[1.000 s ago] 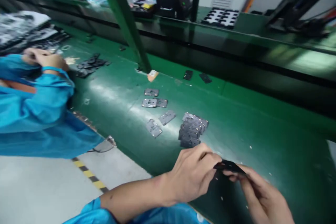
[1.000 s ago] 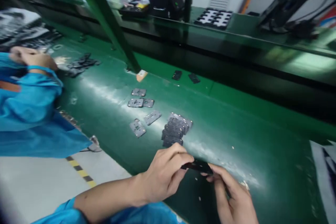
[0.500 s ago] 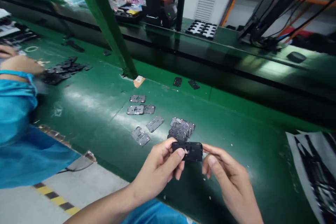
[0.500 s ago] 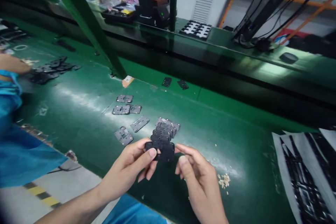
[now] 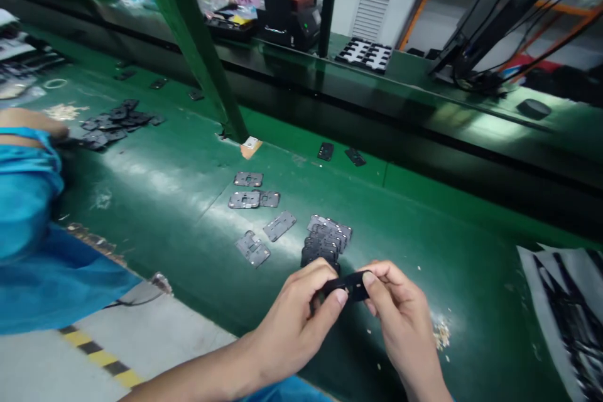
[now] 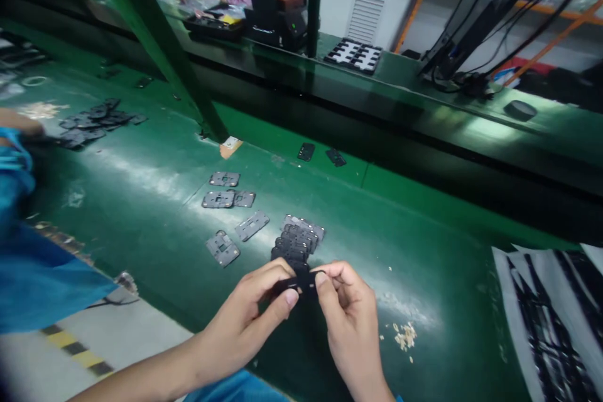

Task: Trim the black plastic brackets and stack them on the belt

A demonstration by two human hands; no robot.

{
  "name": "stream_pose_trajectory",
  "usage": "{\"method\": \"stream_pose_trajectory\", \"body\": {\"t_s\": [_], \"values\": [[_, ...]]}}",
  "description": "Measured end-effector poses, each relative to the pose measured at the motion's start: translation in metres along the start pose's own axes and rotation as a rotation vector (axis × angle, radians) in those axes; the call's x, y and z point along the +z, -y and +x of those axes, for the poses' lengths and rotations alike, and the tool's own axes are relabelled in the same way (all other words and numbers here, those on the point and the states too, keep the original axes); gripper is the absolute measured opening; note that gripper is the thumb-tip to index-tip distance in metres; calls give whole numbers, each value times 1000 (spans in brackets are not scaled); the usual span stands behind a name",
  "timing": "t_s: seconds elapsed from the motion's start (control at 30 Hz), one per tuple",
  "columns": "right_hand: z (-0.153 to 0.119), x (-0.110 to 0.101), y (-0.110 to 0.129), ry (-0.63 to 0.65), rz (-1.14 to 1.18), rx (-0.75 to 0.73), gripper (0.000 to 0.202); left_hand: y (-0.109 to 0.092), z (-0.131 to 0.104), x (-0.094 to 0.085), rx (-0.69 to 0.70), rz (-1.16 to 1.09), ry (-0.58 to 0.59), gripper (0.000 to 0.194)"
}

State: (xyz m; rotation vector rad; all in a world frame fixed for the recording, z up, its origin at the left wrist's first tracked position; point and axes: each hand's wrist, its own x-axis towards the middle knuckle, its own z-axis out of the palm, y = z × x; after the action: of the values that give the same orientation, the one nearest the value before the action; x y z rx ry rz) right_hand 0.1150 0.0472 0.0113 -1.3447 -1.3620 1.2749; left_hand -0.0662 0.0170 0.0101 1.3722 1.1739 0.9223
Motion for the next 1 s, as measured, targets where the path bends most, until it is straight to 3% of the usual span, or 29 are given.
{"method": "stream_pose_trajectory", "body": {"t_s": [0.1,0.17,0.23,0.33,0.4,0.47,0.57,0.67,0.73,0.87,1.0], "values": [[0,-4,-10,60,-98,-17,33,3,1,-15,-17,-5,6,28],[4,-13,-17,115,-180,-51,30,11,6,-41,-89,-18,-60,24],[12,-26,-24,139,-251,-101,33,21,15,-83,-153,52,-243,27],[30,-45,-28,76,-350,-142,38,37,33,-164,-232,262,-597,40],[46,-56,-28,60,-414,-139,41,46,47,-215,-264,338,-714,40],[66,-65,-28,72,-475,-125,41,53,58,-256,-302,427,-793,36],[106,-76,-29,63,-605,-140,38,60,67,-290,-344,586,-842,32],[154,-84,-34,-13,-733,-152,31,61,66,-299,-318,755,-875,42],[187,-84,-38,-69,-784,-161,29,61,61,-290,-264,852,-864,49],[245,-73,-50,-167,-878,-195,44,64,47,-242,-93,969,-646,43],[275,-58,-68,-196,-971,-216,62,71,32,-182,78,1023,-354,39]]}}
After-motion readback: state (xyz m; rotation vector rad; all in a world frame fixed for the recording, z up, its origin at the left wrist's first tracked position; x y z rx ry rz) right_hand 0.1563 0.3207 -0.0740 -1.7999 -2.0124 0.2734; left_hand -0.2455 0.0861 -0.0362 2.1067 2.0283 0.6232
